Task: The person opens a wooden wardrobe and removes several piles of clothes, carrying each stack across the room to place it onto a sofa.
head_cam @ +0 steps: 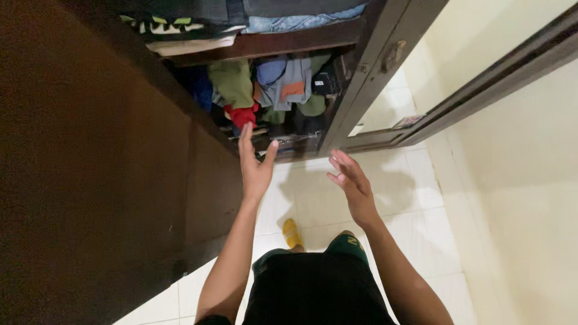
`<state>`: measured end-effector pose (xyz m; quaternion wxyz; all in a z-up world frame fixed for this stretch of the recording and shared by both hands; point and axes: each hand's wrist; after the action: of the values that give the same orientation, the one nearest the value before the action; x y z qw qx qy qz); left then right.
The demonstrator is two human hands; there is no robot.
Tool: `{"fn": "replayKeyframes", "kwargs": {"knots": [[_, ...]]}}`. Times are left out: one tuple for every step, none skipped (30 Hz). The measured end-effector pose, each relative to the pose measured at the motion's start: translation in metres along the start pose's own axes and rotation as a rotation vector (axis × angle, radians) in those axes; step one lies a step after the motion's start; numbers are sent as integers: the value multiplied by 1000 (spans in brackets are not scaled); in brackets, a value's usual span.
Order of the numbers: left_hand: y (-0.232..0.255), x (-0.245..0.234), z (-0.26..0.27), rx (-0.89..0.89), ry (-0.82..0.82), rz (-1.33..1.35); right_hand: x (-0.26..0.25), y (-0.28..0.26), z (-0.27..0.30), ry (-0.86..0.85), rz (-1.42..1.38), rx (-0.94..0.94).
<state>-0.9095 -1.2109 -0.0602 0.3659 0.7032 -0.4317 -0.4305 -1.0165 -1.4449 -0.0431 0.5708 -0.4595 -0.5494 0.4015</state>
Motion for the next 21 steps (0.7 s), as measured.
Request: {"fn": "replayKeyframes", "kwargs": {"knots": [[-11, 2, -14, 9, 33, -38, -1, 3, -8, -21, -3, 0], [-22, 3, -29, 17, 65, -76, -3, 6, -18, -29, -10, 8], [-33, 5, -41, 23, 87, -66, -6, 7, -23, -36, -14, 31], [-43, 7, -53, 30, 109, -57, -8, 8, -26, -43, -19, 55], [-53, 9, -66, 44, 140, -46, -10, 8, -31, -59, -2, 50], [-60, 11, -75, 47, 158, -79, -11, 7, -35, -76, 15, 46], [-65, 11, -85, 50, 174, -116, -11, 4, -40, -92, 28, 42], [-67, 11, -93, 53, 189, -153, -13, 0, -45, -107, 38, 54], [-69, 13, -101, -6, 188, -145, -15, -4, -50, -115, 48, 57], [-71, 14, -109, -65, 188, -136, -17, -7, -54, -123, 58, 60], [-71, 18, -120, -120, 185, -123, -19, -10, -60, -133, 59, 51], [-73, 22, -134, -110, 187, -184, -21, -13, -64, -142, 59, 41], [-76, 26, -145, -101, 180, -245, -23, -15, -64, -143, 60, 35], [-82, 29, -155, -91, 174, -305, -27, -16, -64, -136, 74, 33], [-88, 34, -164, -120, 164, -375, -31, -18, -65, -124, 91, 28], [-97, 39, -173, -147, 154, -445, -35, -20, -66, -111, 107, 23], [-108, 45, -182, -175, 142, -514, -39, -21, -65, -99, 104, 27], [-123, 49, -194, -169, 138, -553, -43, -22, -64, -86, 100, 31], [-141, 55, -205, -166, 125, -596, -46, -23, -63, -72, 97, 35], [-161, 57, -217, -141, 117, -614, -50, -25, -63, -54, 117, 49], [-175, 60, -227, -102, 106, -618, -54, -28, -60, -32, 136, 68]]}}
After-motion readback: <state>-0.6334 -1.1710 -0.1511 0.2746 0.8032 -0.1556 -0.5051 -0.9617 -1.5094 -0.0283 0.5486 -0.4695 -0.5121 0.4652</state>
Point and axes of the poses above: each hand's wrist, its own z-axis away from the middle knuckle, its own x-axis out of the palm, y = z × x, and after that the axes turned 5 degrees about y, right-handed
